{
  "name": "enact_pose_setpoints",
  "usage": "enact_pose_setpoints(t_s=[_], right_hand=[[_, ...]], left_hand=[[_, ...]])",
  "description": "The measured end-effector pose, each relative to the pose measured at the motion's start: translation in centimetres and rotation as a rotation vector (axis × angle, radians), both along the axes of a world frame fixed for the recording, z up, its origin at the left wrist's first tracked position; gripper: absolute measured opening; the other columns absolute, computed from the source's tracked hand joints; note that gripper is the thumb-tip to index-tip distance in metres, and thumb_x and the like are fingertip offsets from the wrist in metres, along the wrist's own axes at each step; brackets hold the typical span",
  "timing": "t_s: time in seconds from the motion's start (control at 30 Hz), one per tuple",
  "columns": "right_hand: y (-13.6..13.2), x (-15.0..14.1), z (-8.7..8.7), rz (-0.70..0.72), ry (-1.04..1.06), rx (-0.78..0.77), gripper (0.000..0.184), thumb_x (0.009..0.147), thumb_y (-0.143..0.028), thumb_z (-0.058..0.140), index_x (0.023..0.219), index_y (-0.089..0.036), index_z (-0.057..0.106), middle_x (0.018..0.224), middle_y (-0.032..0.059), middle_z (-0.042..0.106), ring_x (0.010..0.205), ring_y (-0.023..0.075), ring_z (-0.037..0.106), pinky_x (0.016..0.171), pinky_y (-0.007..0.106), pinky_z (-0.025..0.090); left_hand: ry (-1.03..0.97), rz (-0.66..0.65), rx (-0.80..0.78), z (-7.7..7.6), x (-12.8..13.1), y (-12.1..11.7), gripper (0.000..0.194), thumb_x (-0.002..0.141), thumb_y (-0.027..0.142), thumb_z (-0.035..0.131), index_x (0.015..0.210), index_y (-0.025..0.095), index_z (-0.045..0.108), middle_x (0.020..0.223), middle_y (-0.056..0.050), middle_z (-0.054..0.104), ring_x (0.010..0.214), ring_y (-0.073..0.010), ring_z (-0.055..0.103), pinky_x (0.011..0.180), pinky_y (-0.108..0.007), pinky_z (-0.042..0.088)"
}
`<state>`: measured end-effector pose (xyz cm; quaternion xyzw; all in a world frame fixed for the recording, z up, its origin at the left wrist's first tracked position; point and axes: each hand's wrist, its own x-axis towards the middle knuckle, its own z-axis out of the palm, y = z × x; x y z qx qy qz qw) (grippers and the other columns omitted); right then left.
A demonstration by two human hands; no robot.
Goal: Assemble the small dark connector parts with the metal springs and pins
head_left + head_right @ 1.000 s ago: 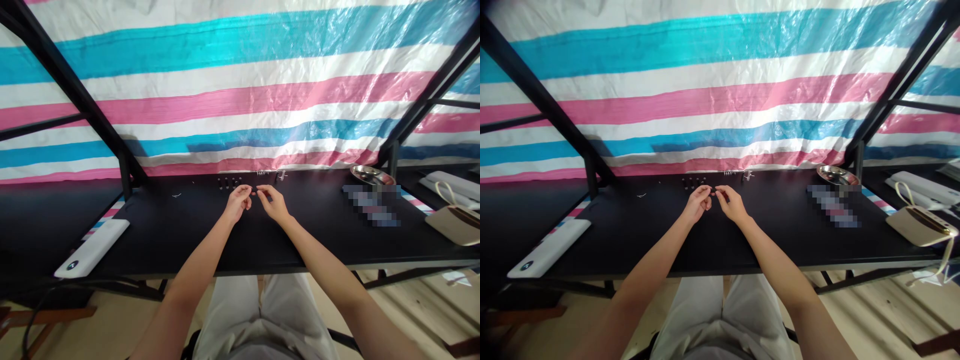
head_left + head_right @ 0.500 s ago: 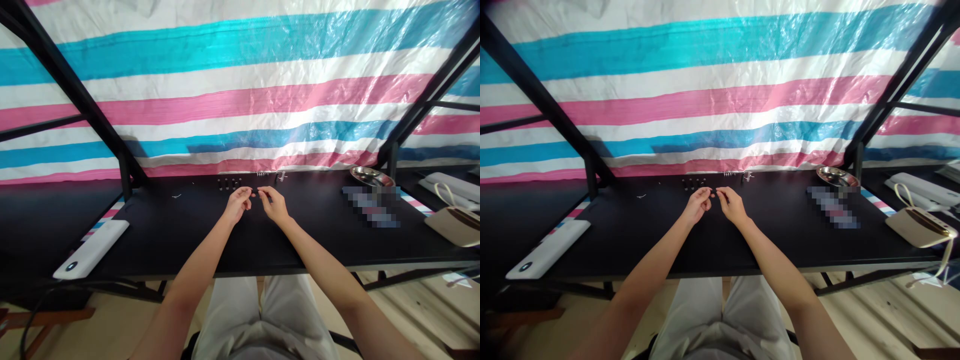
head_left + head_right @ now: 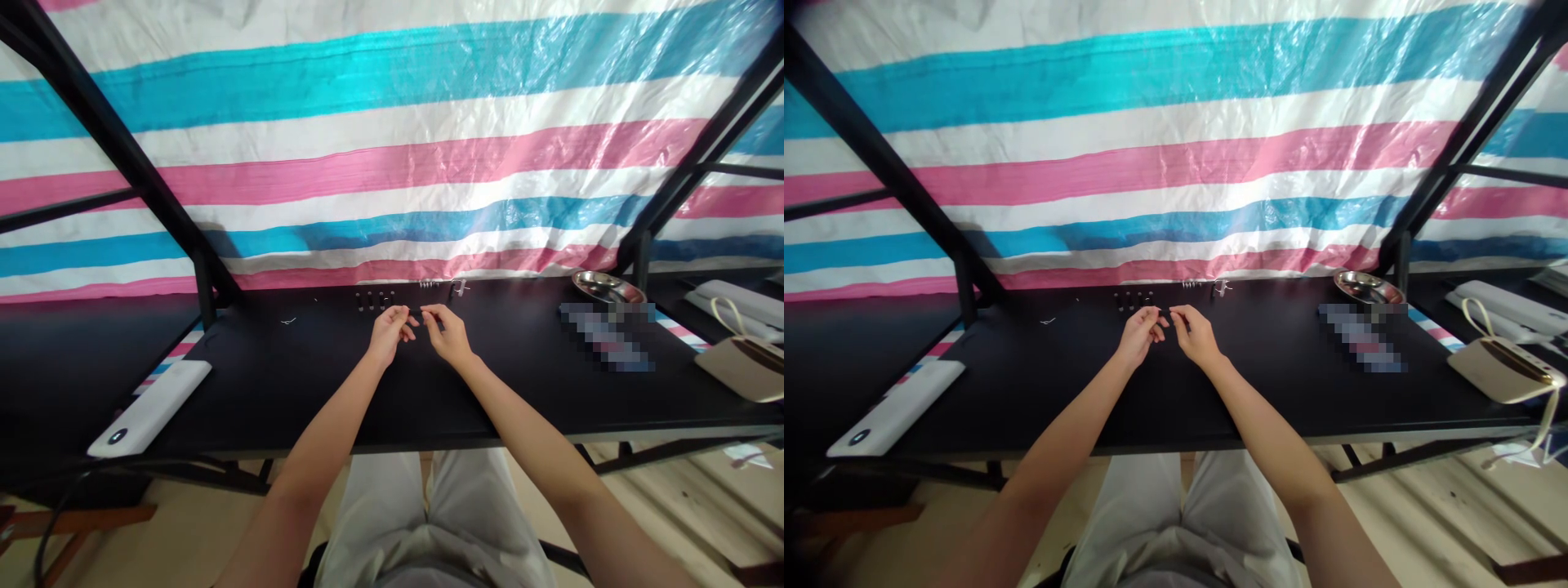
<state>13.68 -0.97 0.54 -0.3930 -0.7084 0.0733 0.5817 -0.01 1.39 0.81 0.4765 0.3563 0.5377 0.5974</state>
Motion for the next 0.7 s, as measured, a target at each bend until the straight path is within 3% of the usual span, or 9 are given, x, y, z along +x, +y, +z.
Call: enact_pose_setpoints(t_s=[0.47,0.7], right_hand=[[0.1,0.07,-0.22,0.023,-0.029,0.013,0.022,0.089,-0.031,0.042,0.095,-0.019,0.059,0.081,0.0056,0.063,0.071,0.0145,0.06,0.069,0.028,0.05],[0.12,0.07,-0.32,0.025,-0.045,0.005,0.024,0.089,-0.032,0.041,0.096,-0.019,0.059,0.081,0.0057,0.063,0.071,0.0149,0.06,0.069,0.029,0.05]], left_hand=[[0.059,0.006,0.063,0.12,0.02,-0.39,0.042,0.074,0.056,0.055,0.067,0.015,0.046,0.053,0.004,0.05,0.035,-0.0052,0.047,0.035,-0.017,0.03],[0.072,0.007,0.002,0.39,0.15,-0.61,0.042,0.073,0.056,0.055,0.063,0.017,0.042,0.048,0.006,0.045,0.033,-0.0054,0.043,0.034,-0.018,0.029]])
